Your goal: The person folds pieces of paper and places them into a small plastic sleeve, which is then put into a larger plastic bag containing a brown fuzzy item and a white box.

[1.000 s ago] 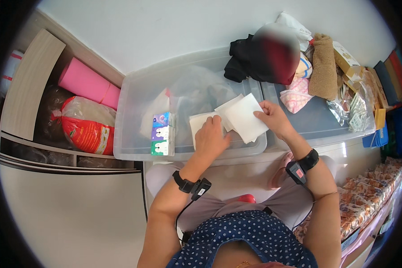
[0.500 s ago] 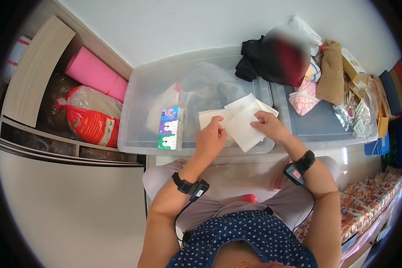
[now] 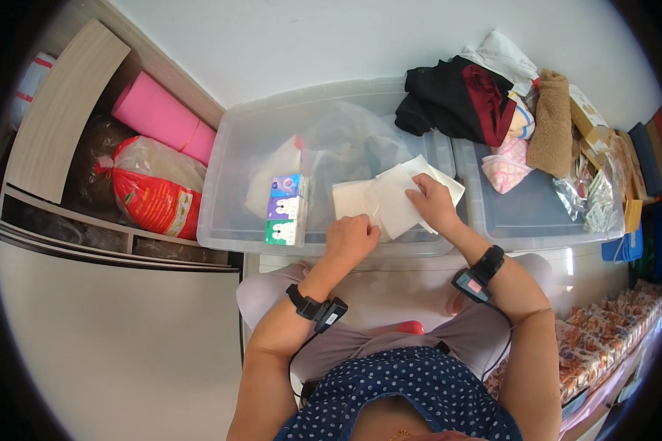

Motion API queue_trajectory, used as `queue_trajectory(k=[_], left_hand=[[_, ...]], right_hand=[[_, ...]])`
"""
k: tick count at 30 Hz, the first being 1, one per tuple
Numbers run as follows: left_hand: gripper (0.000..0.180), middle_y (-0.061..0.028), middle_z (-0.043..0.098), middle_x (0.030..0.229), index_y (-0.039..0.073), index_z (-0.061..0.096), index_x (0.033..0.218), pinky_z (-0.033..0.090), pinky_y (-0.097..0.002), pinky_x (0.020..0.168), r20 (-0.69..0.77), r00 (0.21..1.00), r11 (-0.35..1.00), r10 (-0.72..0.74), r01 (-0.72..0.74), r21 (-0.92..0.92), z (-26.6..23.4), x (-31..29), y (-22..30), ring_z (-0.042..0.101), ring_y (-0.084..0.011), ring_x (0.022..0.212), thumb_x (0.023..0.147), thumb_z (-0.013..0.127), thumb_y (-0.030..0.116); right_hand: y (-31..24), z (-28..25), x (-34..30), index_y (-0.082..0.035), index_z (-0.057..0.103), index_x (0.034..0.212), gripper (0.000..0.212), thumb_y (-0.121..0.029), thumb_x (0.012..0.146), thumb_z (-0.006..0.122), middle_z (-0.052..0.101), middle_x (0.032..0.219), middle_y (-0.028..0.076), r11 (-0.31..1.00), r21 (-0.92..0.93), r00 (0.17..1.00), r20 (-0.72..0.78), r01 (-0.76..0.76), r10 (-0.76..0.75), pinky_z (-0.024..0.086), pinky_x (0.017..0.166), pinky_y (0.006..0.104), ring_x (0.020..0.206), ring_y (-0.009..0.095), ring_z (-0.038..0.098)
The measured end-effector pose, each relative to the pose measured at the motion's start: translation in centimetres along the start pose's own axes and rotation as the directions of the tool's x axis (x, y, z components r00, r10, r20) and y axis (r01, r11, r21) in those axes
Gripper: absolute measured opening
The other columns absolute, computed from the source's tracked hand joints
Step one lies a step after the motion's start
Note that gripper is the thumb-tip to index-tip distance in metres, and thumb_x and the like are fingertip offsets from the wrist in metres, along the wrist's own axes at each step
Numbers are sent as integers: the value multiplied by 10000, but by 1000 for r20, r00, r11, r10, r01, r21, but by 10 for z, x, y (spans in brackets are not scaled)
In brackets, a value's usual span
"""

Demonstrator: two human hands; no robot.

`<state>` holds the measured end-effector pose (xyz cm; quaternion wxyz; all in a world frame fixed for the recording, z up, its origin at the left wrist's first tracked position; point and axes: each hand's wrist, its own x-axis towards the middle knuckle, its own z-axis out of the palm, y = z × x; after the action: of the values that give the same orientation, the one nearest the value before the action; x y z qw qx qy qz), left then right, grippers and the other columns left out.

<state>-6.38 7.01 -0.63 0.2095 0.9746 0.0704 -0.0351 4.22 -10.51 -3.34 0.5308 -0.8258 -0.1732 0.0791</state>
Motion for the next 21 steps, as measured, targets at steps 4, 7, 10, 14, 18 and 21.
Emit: queue_trajectory(k=[4,7,10,14,18,21], left_hand=[[245,-169,651,683,27,659,703,517,-444,641,-9,1000,989,21,-22,-148,1,-1,2,640,-357,670,795,606,247],[223,-162,650,683,27,662,733,516,-438,638,-9,1000,975,3,-5,-222,-3,-2,4,639,-356,669,792,608,235],[213,-159,649,672,27,664,733,516,-428,628,-47,999,958,-7,-6,-286,-5,-5,6,638,-350,656,788,612,225],[202,-156,648,669,27,668,735,516,-413,615,-35,999,943,17,-27,-331,-1,-7,8,635,-343,636,783,616,215],[206,-157,647,670,24,673,729,512,-407,607,-19,999,945,36,-40,-324,-2,-9,5,633,-340,629,777,622,218],[199,-151,617,605,-5,646,737,463,-346,522,-28,997,930,78,-83,-357,1,-8,6,595,-272,519,801,616,182]], right_hand=[[9,0,4,-1,622,1007,216,-122,830,651,660,799,123,1000,19,1000,4,9,-9,468,641,328,674,191,601],[13,-2,8,7,624,1004,199,-105,841,644,665,809,89,970,192,968,228,-151,105,468,641,300,697,132,599],[15,1,8,13,626,992,177,-91,849,636,666,810,65,919,325,953,271,-223,135,466,644,273,720,91,590],[27,16,6,15,623,994,184,-93,846,637,672,811,76,943,297,986,110,-152,124,470,647,274,711,107,598],[20,23,7,16,620,999,204,-118,847,637,673,803,93,963,250,995,-8,-99,104,470,639,284,688,136,603],[39,32,11,11,622,1001,210,-132,848,635,668,788,104,951,301,991,-84,-73,103,471,636,292,679,149,602]])
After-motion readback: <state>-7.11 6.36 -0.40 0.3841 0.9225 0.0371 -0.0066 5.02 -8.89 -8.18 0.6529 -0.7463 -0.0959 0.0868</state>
